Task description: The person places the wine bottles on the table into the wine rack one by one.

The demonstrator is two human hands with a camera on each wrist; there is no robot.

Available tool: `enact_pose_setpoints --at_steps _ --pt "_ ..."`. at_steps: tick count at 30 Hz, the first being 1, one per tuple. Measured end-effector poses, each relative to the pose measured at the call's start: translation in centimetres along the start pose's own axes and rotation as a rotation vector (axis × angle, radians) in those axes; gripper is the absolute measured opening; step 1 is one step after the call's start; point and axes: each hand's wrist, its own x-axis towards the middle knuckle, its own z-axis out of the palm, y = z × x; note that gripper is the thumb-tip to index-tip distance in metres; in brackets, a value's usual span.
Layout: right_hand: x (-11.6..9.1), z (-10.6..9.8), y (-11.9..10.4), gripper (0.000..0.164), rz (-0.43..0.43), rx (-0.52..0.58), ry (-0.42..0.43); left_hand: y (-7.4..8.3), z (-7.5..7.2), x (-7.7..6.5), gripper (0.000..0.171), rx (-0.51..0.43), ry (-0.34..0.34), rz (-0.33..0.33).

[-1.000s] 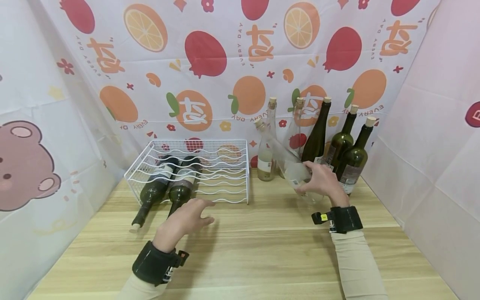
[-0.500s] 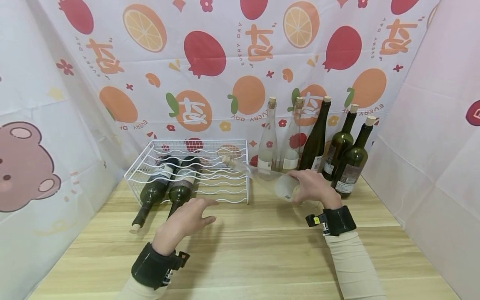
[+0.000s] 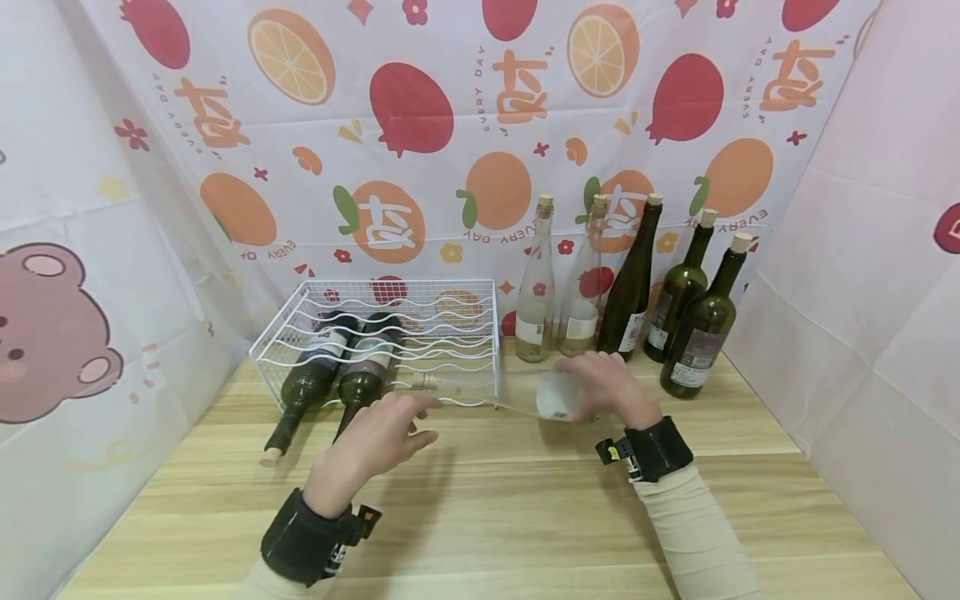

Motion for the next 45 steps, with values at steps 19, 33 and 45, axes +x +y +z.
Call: enact_pose_setpoints --at_steps 19,33,45 --pt "0.7 1.2 -3.8 0.072 -0.115 -0.144 -0.064 0.1 0.4 0.2 0.038 0.094 0.29 0.168" --pt "0.5 1.8 -6.8 0.071 -0.15 -0.156 -0.108 -0.4 2.1 0.9 0.067 0.024 -0.08 0.131" --pt "0.3 1.8 -7.5 0.069 -0.177 -0.161 -0.12 -0.5 3.3 1.2 0.08 -0.118 -0.178 0.231"
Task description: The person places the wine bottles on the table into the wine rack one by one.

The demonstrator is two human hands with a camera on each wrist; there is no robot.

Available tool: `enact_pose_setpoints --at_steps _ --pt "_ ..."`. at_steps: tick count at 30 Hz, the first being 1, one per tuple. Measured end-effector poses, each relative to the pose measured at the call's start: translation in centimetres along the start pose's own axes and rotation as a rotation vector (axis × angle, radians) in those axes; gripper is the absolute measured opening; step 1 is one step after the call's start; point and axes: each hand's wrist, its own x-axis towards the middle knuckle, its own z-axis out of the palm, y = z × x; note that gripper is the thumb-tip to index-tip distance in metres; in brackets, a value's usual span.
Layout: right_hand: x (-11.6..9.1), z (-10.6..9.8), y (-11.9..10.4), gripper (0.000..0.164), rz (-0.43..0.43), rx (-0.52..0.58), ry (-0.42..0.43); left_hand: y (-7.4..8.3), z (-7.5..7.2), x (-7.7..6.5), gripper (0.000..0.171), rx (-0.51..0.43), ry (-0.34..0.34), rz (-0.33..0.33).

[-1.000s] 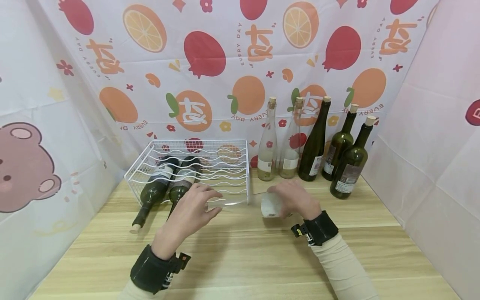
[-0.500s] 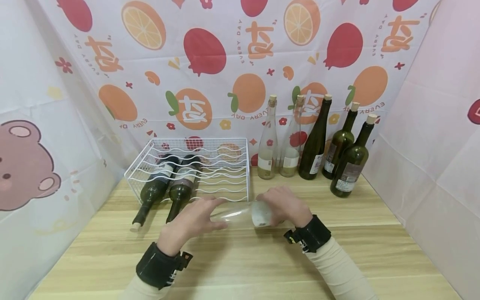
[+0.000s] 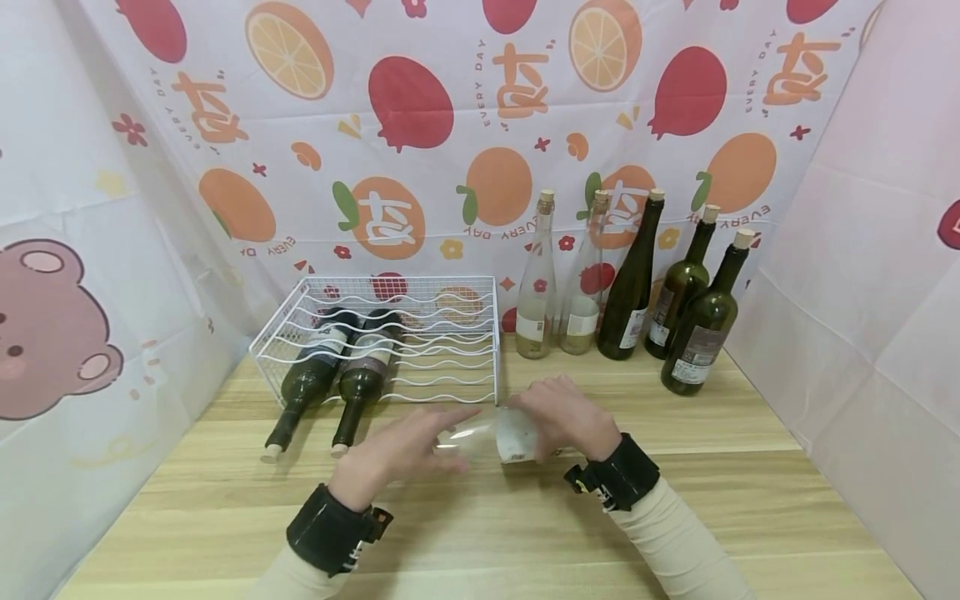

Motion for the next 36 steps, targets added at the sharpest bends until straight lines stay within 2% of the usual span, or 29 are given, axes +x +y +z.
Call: enact_pose_setpoints --at_steps 5,9,13,16,20,27,36 --pt "0.0 -0.1 0.0 0.076 -0.013 0.0 -0.005 -0.3 0.3 0.2 0.081 -0.011 -0.029 -0.007" --pt "0.0 -0.1 -0.1 0.079 -0.016 0.028 -0.011 -0.5 0.0 0.1 0.077 0.012 -0.022 0.024" --pt "-0.3 0.0 -0.2 0.082 -0.02 0.125 -0.034 -0.6 -0.6 -0.2 0.076 0.048 -0.017 0.011" --pt "-0.5 0.0 -0.3 0.08 -0.018 0.222 -0.054 -0.9 -1.0 -0.4 0.075 0.044 -0.018 -0.021" --pt "-0.7 -0.1 0.0 0.079 -0.017 0.303 -0.062 -1.6 -1.7 -0.7 0.072 0.017 -0.02 -0.025" --pt "-0.7 0.0 0.6 0.084 -0.013 0.354 -0.069 -2.6 -3.1 -1.6 0.075 -0.025 -0.002 -0.052" --pt "-1.0 -0.4 1.2 0.096 0.089 0.328 -0.068 -4.7 -4.5 -3.0 0.073 -0.022 0.065 -0.065"
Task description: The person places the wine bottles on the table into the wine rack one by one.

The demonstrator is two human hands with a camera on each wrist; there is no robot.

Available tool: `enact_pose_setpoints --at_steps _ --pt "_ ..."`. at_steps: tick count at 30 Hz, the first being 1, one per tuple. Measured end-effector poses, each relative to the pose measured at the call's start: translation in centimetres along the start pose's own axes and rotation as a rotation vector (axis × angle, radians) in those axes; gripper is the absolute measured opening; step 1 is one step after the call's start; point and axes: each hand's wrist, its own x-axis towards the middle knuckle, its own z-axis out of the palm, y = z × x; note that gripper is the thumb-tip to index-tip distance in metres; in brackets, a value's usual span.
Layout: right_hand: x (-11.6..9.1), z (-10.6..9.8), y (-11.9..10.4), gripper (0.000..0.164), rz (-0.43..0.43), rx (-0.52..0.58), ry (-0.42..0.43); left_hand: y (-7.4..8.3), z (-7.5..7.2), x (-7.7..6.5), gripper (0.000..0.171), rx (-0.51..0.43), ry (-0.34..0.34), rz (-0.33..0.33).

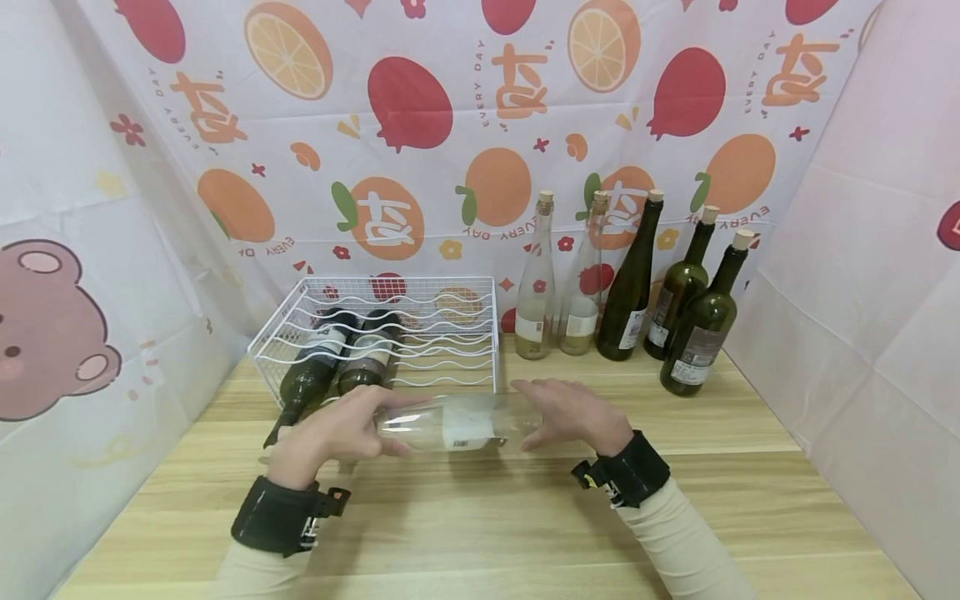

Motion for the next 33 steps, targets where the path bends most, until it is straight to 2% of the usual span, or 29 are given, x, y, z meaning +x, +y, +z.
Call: enact_pose_setpoints --at_steps 7,14,21,30,33 --pt "-0.1 -0.4 0.5 0.092 0.036 -0.022 0.033 -1.0 -1.1 -0.8 0.071 -0.033 -0.008 -0.114" --pt "-0.1 -0.7 0.5 0.09 0.067 -0.024 0.008 -1.6 -1.6 -1.0 0.072 -0.015 0.003 -0.11" --pt "-0.1 -0.6 0.6 0.075 0.047 -0.002 -0.012 -2.2 -2.0 -1.4 0.071 -0.015 0.008 -0.127" --pt "0.2 -0.3 0.8 0.058 0.013 0.071 -0.053 -2.9 -2.3 -1.8 0.074 -0.102 -0.015 -0.152" --pt "0.2 -0.2 0.8 0.058 0.018 0.069 -0.056 -3.1 -2.4 -1.9 0.073 -0.091 -0.011 -0.144"
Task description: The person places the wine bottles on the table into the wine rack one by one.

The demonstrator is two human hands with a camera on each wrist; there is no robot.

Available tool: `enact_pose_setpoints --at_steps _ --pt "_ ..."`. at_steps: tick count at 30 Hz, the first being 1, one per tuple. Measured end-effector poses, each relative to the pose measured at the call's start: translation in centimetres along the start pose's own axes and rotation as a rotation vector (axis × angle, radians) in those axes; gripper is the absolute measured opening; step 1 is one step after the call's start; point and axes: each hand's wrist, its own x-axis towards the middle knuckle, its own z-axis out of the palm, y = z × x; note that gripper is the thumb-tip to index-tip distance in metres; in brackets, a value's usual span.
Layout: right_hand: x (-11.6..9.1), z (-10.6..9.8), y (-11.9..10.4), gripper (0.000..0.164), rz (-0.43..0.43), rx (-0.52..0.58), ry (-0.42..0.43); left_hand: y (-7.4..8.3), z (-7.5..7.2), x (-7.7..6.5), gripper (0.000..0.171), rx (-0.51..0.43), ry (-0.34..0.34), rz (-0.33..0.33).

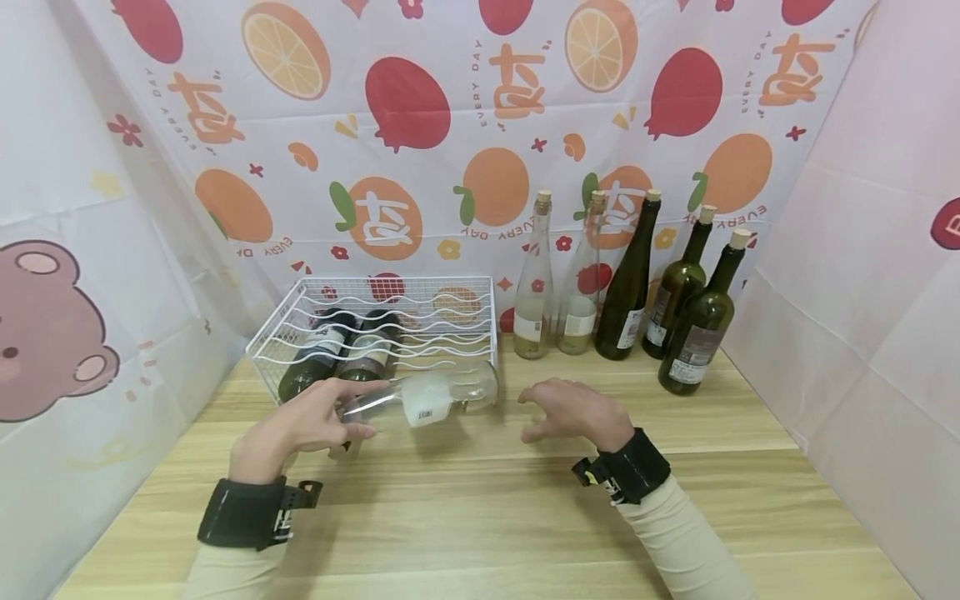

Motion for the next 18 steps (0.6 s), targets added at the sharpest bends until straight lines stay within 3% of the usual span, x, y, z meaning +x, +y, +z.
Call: enact_pose_setpoints --at_steps 9,18 --pt "-0.1 -0.1 -0.1 0.056 0.011 -0.021 0.007 0.0 0.4 0.2 0.074 0.038 0.02 0.008" --pt "-0.2 -0.2 0.0 0.056 0.02 -0.027 0.006 0.4 1.6 1.1 0.074 -0.023 -0.023 -0.058"
